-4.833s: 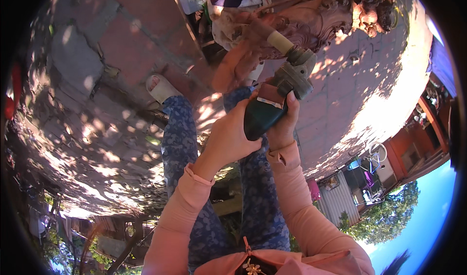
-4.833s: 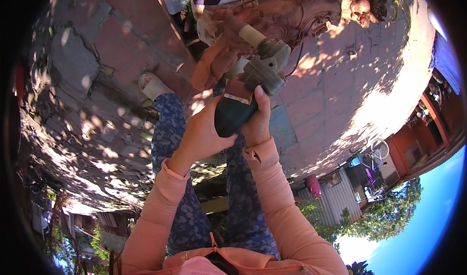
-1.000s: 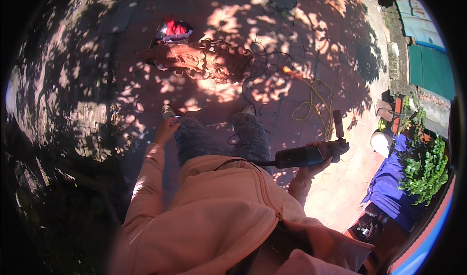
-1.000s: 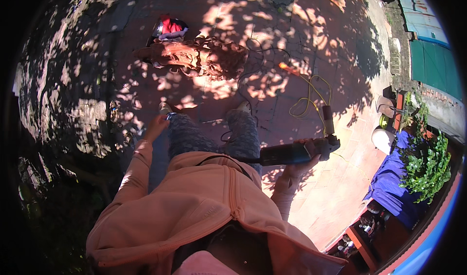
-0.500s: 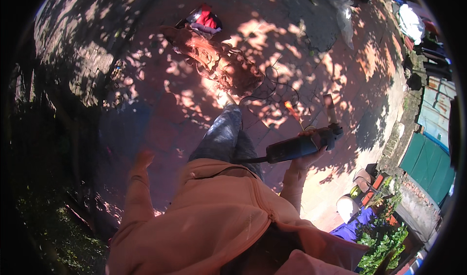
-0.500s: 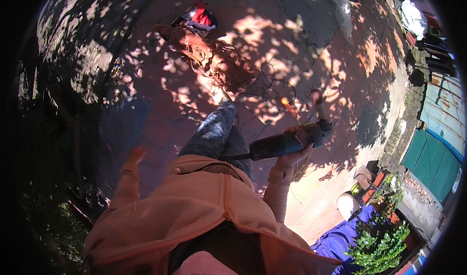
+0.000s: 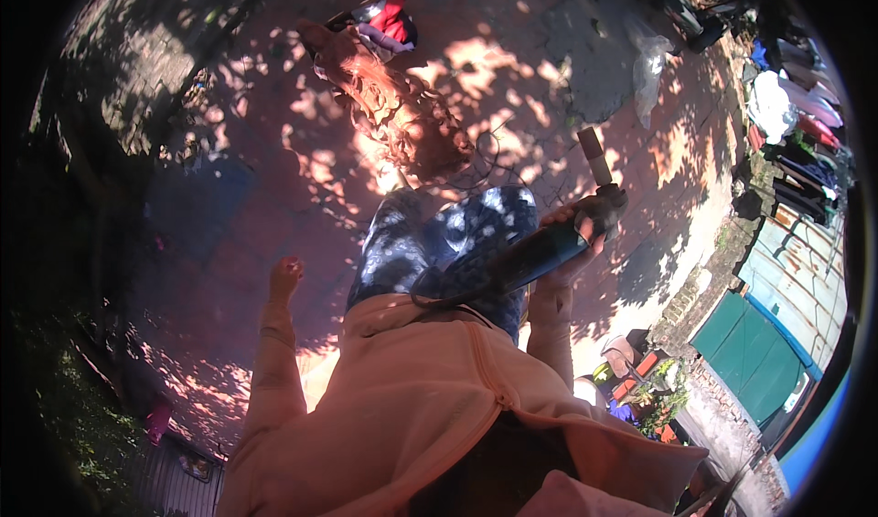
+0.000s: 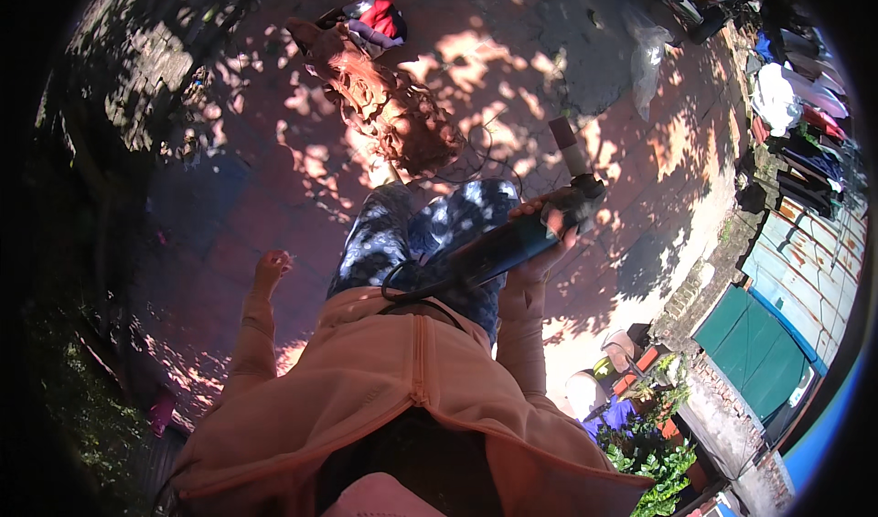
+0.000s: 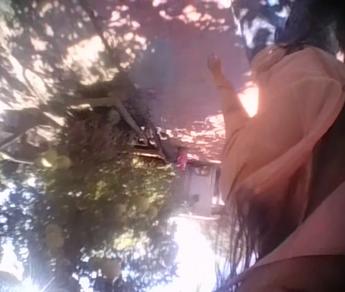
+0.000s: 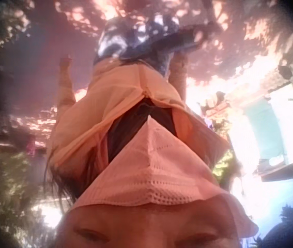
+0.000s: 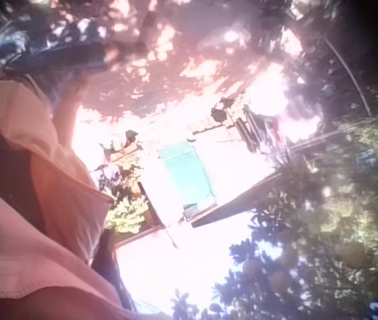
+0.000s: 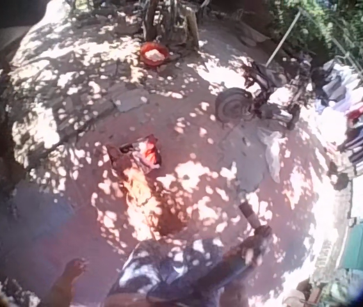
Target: The person uses a handheld rotary carving tool to shape a large piece of wood, moving the tool along the surface and periodically pausing to wipe away dust with a cloth. The work is performed outdoors on a paved area with scattered debris and nearby household items.
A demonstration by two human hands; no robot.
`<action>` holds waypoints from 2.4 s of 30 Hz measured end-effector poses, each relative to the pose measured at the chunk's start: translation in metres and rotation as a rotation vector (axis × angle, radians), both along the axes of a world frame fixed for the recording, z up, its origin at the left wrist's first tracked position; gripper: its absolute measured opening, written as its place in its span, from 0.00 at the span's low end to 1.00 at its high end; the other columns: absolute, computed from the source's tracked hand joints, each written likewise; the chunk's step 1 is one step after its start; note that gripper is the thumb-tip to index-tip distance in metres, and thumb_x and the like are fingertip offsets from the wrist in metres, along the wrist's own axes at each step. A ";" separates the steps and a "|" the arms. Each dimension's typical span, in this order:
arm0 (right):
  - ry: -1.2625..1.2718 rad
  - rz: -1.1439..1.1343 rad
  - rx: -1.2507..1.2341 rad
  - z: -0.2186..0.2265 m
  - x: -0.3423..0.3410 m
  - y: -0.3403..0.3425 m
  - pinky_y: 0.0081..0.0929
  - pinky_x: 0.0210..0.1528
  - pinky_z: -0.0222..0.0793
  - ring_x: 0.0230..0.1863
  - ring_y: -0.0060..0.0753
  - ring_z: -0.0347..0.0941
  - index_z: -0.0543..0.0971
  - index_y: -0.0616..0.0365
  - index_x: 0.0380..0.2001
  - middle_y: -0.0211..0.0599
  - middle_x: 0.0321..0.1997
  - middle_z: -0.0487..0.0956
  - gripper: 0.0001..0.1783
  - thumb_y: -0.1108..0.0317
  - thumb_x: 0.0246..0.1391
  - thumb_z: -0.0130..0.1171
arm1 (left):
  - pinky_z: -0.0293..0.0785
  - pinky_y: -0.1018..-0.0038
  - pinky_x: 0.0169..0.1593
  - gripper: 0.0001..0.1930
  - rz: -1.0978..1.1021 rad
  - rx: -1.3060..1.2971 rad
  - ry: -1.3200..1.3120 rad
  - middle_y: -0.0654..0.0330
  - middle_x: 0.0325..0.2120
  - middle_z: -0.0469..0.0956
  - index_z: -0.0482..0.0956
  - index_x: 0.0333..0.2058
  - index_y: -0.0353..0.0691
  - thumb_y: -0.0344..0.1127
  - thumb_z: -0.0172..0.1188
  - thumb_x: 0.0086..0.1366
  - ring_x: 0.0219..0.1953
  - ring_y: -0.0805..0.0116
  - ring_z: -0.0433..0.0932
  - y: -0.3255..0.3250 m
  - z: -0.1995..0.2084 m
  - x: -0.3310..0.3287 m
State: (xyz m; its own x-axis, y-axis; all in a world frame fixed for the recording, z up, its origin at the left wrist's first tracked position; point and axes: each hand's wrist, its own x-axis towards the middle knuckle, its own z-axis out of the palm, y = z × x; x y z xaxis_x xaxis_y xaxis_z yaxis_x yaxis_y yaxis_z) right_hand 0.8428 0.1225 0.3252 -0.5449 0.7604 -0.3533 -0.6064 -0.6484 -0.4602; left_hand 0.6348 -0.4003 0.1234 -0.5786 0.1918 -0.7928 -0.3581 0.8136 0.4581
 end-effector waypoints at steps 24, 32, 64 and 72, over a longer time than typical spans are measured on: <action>-0.085 0.692 0.029 -0.030 -0.054 0.384 0.32 0.44 0.64 0.37 0.32 0.65 0.66 0.59 0.49 0.34 0.37 0.68 0.41 0.35 0.45 0.58 | 0.73 0.75 0.44 0.14 0.505 0.350 0.249 0.58 0.37 0.79 0.75 0.47 0.32 0.35 0.52 0.68 0.38 0.73 0.78 0.516 0.071 0.157; -0.107 0.814 0.040 -0.037 -0.062 0.466 0.32 0.42 0.65 0.35 0.32 0.66 0.66 0.59 0.46 0.34 0.36 0.67 0.42 0.32 0.43 0.56 | 0.68 0.70 0.54 0.32 0.166 0.731 -0.138 0.50 0.45 0.78 0.59 0.60 0.34 0.49 0.55 0.67 0.50 0.61 0.75 0.761 0.174 0.143; -0.461 1.530 -0.473 -0.204 -0.501 0.272 0.30 0.40 0.69 0.33 0.33 0.70 0.68 0.65 0.47 0.39 0.33 0.73 0.49 0.23 0.48 0.47 | 0.71 0.69 0.52 0.52 0.975 0.494 0.082 0.45 0.48 0.73 0.56 0.57 0.24 0.48 0.75 0.42 0.50 0.60 0.75 0.694 0.060 -0.233; -0.400 1.465 -1.000 -0.367 -0.522 0.226 0.34 0.42 0.70 0.36 0.38 0.71 0.70 0.67 0.48 0.44 0.34 0.73 0.51 0.22 0.48 0.42 | 0.76 0.63 0.42 0.41 1.019 0.177 -0.257 0.38 0.34 0.77 0.63 0.43 0.21 0.50 0.70 0.41 0.39 0.46 0.80 0.652 -0.060 -0.281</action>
State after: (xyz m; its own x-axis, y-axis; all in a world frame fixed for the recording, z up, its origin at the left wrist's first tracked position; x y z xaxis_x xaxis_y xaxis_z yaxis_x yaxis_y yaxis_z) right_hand 0.3210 0.3481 -0.0414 -0.2805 -0.7588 -0.5878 0.6811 -0.5889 0.4352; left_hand 0.3542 0.2517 0.0639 -0.3501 -0.1638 -0.9223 -0.9352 0.0051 0.3541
